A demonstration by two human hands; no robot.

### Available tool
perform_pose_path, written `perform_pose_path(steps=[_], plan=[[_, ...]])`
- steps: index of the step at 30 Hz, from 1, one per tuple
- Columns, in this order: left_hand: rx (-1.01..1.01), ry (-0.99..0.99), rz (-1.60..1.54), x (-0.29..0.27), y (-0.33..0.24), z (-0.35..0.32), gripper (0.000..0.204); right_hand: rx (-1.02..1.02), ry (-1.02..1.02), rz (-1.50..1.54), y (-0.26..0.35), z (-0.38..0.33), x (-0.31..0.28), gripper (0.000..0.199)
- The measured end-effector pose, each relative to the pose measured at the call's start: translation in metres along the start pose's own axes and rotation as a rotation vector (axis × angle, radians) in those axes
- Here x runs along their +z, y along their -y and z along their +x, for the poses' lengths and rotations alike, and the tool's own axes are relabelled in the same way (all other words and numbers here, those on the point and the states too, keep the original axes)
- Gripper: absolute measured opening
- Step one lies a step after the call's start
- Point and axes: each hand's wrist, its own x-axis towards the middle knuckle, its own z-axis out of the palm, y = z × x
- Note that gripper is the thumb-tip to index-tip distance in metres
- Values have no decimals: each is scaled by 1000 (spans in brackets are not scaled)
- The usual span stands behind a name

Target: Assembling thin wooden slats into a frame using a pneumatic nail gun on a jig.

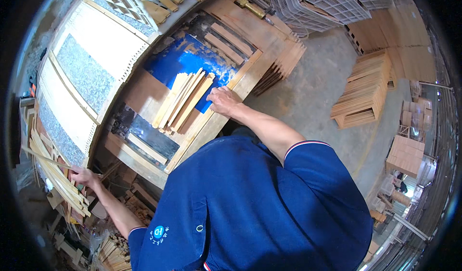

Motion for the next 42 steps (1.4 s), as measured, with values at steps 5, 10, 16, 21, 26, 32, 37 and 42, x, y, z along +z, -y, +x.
perform_pose_path(steps=[5,10,16,21,26,32,37,42], plan=[[-57,186,-301,-29,-74,-89,26,-356,-312,278,59,18,-76,24],[-108,299,-445,-12,-177,-186,20,-889,-540,146,140,15,-200,30],[194,649,-222,4,-199,-243,28,-1037,-338,-147,163,23,-246,44],[304,855,-140,30,-197,-238,30,-737,226,-445,66,84,-202,58],[362,510,148,55,-223,-231,42,-841,118,-307,12,152,-139,51],[423,732,143,76,-239,-315,35,-798,81,-388,20,255,-34,47],[329,654,298,85,-252,-334,37,-922,-116,-467,32,287,-7,46],[324,666,287,89,-249,-336,34,-751,-42,-251,44,277,-7,40]])
